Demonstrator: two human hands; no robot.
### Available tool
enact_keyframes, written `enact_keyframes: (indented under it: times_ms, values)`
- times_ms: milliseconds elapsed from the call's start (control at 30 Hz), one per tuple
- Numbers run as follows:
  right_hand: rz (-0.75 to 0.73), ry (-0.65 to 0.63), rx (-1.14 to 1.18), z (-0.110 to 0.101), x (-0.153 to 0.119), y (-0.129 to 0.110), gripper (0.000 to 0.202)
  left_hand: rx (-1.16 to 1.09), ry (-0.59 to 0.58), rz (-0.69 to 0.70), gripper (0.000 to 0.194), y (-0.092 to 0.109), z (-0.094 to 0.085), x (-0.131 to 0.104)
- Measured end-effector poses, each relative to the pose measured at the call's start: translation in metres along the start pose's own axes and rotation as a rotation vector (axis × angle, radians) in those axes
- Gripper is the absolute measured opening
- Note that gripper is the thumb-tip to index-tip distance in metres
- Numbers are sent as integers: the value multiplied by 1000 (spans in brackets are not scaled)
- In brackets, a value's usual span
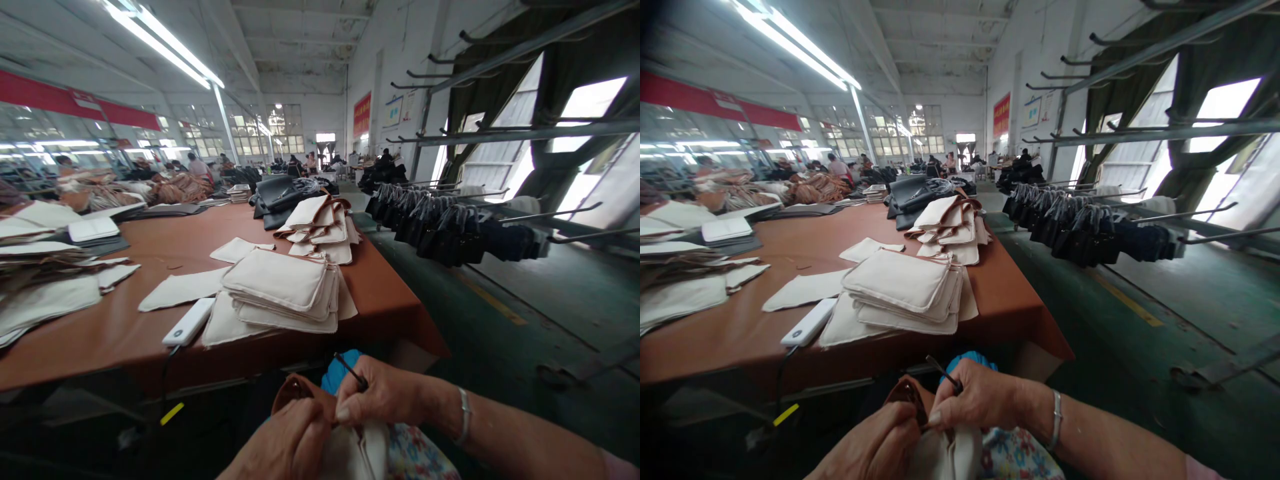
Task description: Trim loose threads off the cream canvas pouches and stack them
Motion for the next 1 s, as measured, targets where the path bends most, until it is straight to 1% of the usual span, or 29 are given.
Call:
enact_keyframes:
  times_ms: [33, 67, 100, 167, 200, 233, 300, 367, 433, 500, 567, 667, 700, 733, 800, 833, 867, 933, 967, 1000]
  values:
    - [-19, -5, -23, 0, -1, -3, 24, -120, 26, -51, 22, -5, -2, 1]
    - [-35, -12, -39, 0, -2, -5, 24, -250, 32, -140, 23, -14, -2, 2]
    - [-49, -18, -50, 1, -3, -8, 24, -376, 10, -250, 26, -24, 1, 3]
    - [-64, -23, -66, 2, -5, -12, 25, -585, -122, -473, 39, -38, 15, 2]
    - [-66, -24, -70, 3, -5, -14, 26, -662, -209, -553, 45, -39, 23, 1]
    - [-67, -28, -71, 4, -5, -15, 26, -730, -294, -596, 49, -37, 30, 1]
    - [-83, -50, -76, 8, -6, -16, 27, -852, -426, -626, 52, -30, 42, 0]
    - [-132, -73, -113, 12, -8, -20, 27, -965, -488, -663, 53, -26, 53, -5]
    - [-196, -79, -185, 15, -10, -25, 28, -1066, -477, -691, 54, -26, 63, -9]
    - [-237, -74, -241, 15, -11, -29, 28, -1138, -419, -706, 53, -29, 69, -11]
    - [-254, -80, -252, 17, -12, -32, 29, -1172, -340, -680, 50, -31, 67, -8]
    - [-251, -70, -201, 17, -12, -34, 35, -1196, -250, -620, 47, -33, 55, -3]
    - [-240, -61, -173, 17, -12, -33, 37, -1221, -248, -616, 47, -33, 53, -3]
    - [-229, -45, -147, 15, -13, -33, 39, -1255, -269, -626, 46, -31, 52, -3]
    - [-198, -14, -101, 13, -14, -31, 45, -1291, -361, -666, 49, -27, 52, -7]
    - [-180, -2, -80, 11, -14, -31, 47, -1265, -388, -701, 50, -27, 51, -10]
    - [-165, 10, -62, 10, -15, -31, 50, -1220, -391, -738, 52, -30, 50, -11]
    - [-137, 21, -30, 8, -18, -33, 52, -1143, -336, -800, 57, -37, 43, -12]
    - [-126, 24, -25, 7, -19, -35, 51, -1139, -312, -816, 58, -38, 42, -11]
    - [-113, 31, -35, 6, -20, -37, 48, -1161, -321, -821, 59, -37, 44, -11]
Point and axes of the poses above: each hand's wrist, its own x-axis towards the middle knuckle, its own z-axis out of the palm, y = z × x, the point moved 10 cm from there along x, towards the middle knuckle, and after that the axes turned 11 degrees about x, right-handed, at the moved point
